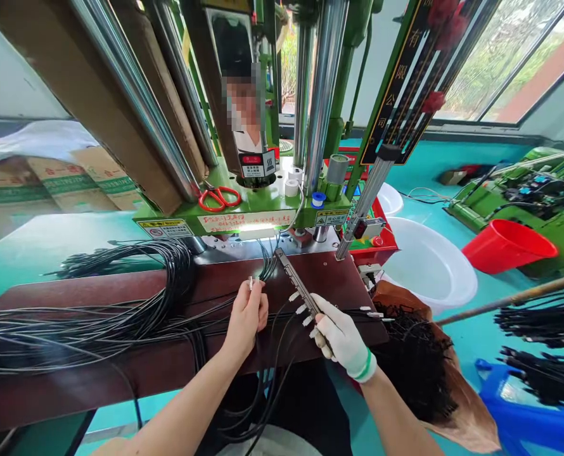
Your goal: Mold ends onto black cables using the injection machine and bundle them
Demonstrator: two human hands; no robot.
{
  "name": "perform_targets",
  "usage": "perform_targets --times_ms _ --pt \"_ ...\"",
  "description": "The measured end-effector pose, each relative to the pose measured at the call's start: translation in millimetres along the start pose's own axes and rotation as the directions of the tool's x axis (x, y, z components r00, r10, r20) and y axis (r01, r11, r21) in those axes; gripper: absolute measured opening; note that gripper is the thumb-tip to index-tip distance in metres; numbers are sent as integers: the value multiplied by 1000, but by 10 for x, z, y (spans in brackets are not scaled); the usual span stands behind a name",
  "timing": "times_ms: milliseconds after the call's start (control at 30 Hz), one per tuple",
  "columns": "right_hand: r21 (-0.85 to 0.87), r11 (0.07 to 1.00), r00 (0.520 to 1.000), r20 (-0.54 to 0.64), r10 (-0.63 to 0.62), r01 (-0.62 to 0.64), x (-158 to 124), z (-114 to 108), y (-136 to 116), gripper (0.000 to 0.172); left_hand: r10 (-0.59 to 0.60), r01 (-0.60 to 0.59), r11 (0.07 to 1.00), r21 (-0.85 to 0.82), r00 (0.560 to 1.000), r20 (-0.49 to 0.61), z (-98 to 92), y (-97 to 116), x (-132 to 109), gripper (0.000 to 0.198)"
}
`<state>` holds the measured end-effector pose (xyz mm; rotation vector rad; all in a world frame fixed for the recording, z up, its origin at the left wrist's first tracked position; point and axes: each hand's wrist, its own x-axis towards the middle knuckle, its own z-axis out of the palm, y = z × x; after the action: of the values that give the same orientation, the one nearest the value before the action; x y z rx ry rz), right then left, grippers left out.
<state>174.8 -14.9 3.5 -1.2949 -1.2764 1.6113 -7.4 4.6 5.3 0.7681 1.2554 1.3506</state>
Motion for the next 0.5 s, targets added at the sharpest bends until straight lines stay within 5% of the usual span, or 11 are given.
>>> perform_targets --times_ms 233,500 --pt "-23 1000 999 26 20 -20 -19 -12 -14 56 -95 92 995 25 984 151 59 -38 -20 32" --pt "-123 992 998 69 14 -5 1 -54 19 55 -154 153 988 21 983 104 21 -55 -5 34"
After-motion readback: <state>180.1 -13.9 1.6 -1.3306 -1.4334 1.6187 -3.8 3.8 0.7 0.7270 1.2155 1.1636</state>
